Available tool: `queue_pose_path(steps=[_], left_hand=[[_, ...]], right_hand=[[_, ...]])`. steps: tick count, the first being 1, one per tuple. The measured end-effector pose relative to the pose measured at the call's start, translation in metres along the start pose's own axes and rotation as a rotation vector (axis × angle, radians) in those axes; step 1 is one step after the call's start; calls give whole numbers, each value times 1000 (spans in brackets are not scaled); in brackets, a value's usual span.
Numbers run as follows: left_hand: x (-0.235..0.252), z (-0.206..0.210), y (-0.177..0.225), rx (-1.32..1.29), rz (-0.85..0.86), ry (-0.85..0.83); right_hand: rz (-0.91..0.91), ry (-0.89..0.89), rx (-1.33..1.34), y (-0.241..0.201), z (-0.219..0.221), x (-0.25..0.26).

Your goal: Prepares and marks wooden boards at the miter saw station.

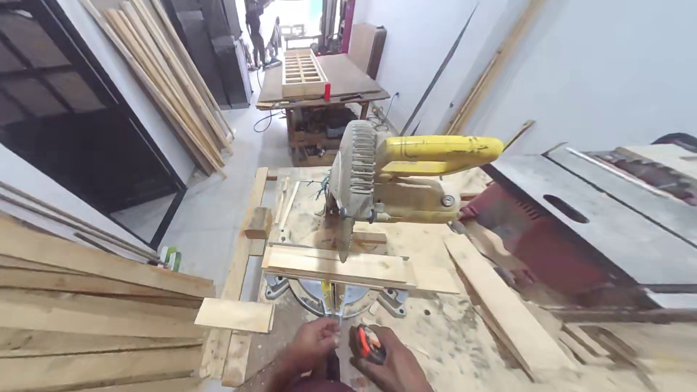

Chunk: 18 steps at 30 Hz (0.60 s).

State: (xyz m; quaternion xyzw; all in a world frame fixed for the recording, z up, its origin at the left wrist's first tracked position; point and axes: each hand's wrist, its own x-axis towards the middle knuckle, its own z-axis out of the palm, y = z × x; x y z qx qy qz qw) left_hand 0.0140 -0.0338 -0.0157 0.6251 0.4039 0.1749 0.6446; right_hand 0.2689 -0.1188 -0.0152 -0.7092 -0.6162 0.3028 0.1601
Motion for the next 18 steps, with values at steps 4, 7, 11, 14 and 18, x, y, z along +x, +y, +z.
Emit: queue_pose_path(steps=[4,7,11,14,18], left_hand=[[8,7,-6,-193,-24,60],[7,-1,-2,-354,-16,100],[2,-12,11,-467,-30,120],[3,-23,23,-316,-57,139],[13,-77,45,-249,37,279]], right_hand=[[-176,27,83,-39,-2,11],[-241,55,170,-49,-4,25],[-209,-21,281,-68,-13,37],[-99,-64,442,-77,-17,43],[-2,143,600,-52,-55,66]])
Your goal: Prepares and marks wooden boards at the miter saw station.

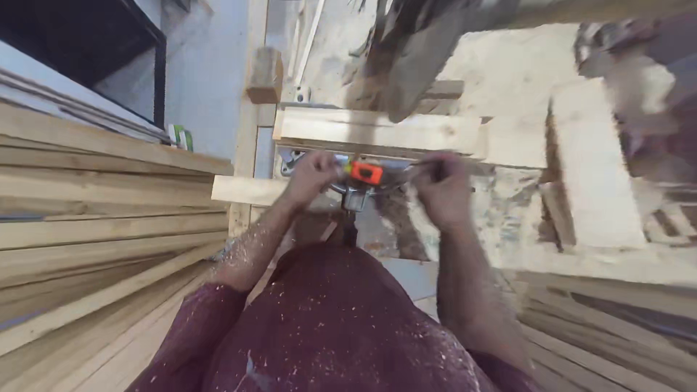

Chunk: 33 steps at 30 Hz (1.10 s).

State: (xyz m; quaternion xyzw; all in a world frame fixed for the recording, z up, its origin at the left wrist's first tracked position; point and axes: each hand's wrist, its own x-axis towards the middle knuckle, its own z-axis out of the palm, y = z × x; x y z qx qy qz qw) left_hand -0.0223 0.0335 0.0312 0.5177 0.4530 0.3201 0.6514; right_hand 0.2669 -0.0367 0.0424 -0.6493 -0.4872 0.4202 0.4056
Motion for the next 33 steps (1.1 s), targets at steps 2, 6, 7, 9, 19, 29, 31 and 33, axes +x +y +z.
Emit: queue_pose_path(steps=[2,6,7,9,19,29,31,33], left_hand=[[22,-27,22,-32,61,188],[41,-4,8,148,-63,148],[43,3,6,288,-18,167],[32,12,-10,525,24,159],[-21,32,-88,738,-30,140],[-45,8,-112,697,-242,101],[-39,6,-107,616,-300,154],[-34,7,-99,553,-326,221]], right_hand=[[9,65,-90,-3,-32,29],[-29,-121,-622,-23,7,43],[-25,-111,-692,-27,23,42],[-18,-158,-731,-12,50,24],[-301,-278,-776,43,111,-8],[-358,-656,-691,52,131,-32],[-314,-718,-726,44,134,-31],[-274,-694,-704,37,136,-32]])
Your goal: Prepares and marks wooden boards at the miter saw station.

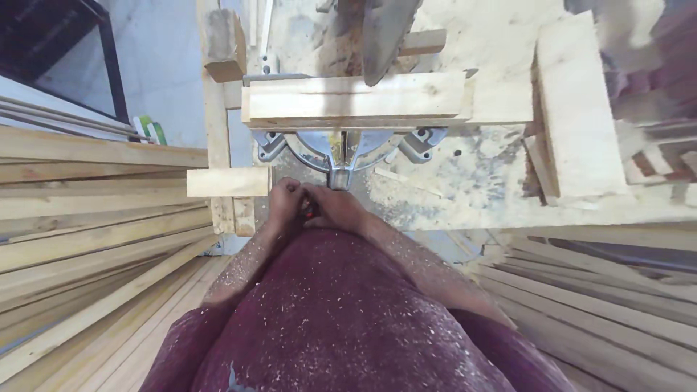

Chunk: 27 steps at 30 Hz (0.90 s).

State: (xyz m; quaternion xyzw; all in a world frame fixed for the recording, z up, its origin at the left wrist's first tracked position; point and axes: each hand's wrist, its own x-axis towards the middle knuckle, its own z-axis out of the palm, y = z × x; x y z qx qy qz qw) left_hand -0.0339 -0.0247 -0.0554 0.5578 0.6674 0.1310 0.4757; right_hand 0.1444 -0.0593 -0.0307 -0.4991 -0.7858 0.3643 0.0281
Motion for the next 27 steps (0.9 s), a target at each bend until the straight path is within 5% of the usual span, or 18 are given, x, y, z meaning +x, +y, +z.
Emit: queue_pose_path(steps=[6,9,13,21,27], left_hand=[[-16,-36,50,-379,74,-13],[-27,-51,65,-606,183,12],[-26,-38,57,-534,323,-159],[-40,-12,62,-669,347,-278],[-42,0,61,-833,212,-133]], right_hand=[[-4,465,284,-1,-21,-3],[110,479,800,13,-40,-13],[-58,499,1448,17,-44,-26],[-128,413,1606,18,-32,-28],[-91,500,1455,13,-38,-32]])
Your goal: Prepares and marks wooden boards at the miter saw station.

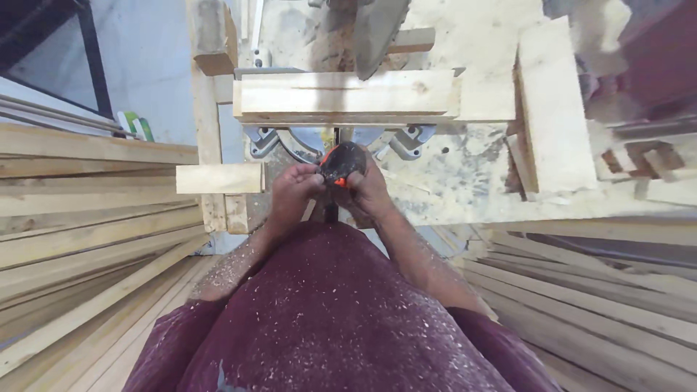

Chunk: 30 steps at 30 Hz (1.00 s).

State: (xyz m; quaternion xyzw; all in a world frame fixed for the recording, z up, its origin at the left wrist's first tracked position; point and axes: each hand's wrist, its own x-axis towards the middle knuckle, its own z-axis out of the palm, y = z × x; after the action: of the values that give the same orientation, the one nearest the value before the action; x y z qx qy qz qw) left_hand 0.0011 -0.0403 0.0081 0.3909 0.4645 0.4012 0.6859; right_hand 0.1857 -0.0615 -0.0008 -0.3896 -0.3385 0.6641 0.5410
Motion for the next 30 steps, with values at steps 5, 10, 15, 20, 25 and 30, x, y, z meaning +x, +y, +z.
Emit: queue_pose_path(steps=[5,10,15,20,25,30], left_hand=[[7,-6,-4,-93,-106,-33],[11,-5,-8,-94,-64,17],[9,0,-12,-15,285,-95],[13,0,-9,-66,550,-185],[19,-5,7,-4,88,-70],[28,-12,17,56,-112,-196]], right_hand=[[62,89,-390,-16,-3,-1],[73,165,-352,-11,-4,3],[305,162,177,-13,3,4],[376,78,184,-11,7,1],[35,120,-728,-19,7,-1],[66,107,-988,-28,6,4]])
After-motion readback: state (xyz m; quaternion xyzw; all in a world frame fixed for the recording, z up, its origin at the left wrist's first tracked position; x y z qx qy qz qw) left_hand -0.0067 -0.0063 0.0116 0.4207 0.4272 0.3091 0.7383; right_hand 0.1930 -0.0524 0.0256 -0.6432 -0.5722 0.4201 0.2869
